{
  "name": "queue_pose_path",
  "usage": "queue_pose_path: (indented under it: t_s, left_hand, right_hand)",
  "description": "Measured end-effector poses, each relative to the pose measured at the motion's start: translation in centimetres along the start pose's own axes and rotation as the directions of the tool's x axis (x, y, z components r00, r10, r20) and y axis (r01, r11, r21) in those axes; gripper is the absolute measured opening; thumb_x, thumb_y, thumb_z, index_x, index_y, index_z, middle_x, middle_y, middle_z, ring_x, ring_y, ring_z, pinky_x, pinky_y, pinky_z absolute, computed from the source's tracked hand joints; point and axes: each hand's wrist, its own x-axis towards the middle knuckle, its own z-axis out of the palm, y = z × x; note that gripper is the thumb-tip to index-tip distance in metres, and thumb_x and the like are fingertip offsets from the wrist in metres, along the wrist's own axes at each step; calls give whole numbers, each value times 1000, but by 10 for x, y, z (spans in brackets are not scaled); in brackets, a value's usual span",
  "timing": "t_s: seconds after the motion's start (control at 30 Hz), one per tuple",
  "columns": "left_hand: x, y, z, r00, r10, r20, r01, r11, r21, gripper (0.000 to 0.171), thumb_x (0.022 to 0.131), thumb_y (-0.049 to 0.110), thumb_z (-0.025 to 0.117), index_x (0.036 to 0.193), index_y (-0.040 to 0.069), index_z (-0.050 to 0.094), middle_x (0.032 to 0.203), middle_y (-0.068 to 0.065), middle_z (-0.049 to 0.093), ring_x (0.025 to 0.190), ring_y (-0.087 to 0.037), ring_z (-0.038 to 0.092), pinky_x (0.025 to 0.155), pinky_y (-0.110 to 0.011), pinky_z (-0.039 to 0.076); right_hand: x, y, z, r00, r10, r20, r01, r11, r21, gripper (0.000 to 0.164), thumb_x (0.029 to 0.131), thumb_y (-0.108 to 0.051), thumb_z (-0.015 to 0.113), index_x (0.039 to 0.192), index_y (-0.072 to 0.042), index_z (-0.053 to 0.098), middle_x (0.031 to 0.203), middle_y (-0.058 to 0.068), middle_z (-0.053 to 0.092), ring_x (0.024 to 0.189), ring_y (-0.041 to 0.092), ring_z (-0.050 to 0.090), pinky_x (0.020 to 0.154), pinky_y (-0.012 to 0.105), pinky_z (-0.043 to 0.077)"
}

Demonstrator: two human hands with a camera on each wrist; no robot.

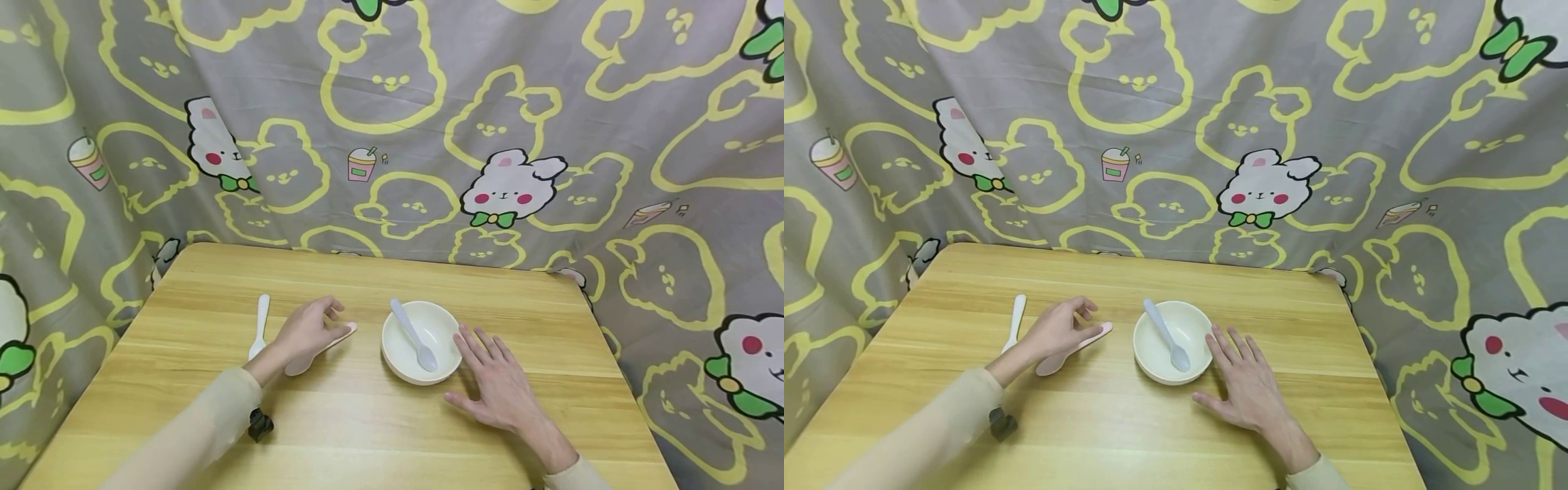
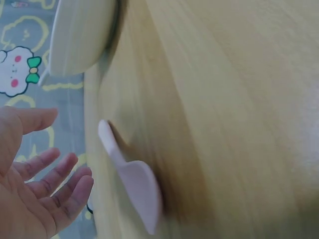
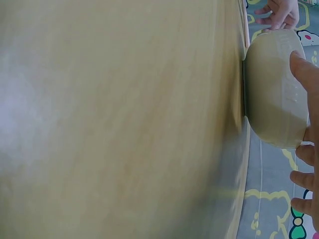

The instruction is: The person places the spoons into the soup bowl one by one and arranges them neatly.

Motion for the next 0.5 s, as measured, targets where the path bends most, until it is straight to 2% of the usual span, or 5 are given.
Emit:
queue_pose_path:
  t_s: [0.2,0.5]
  left_hand:
    - [-2,-10,8,1000,-7,4,7,1000,8,46,96,41,75,129,9,67,115,-9,76,106,-29,72,90,-50,59]
    - [-2,-19,13,999,-36,4,36,999,15,43,94,36,79,126,9,68,112,-6,76,104,-26,71,92,-49,57]
  right_hand:
    - [0,0,1,1000,-1,-4,1,1000,-2,106,84,-80,65,161,-11,43,171,8,40,151,40,46,122,60,37]
    - [0,0,1,1000,0,-1,0,1000,2,106,84,-79,66,161,-11,42,170,9,41,152,39,45,123,60,37]
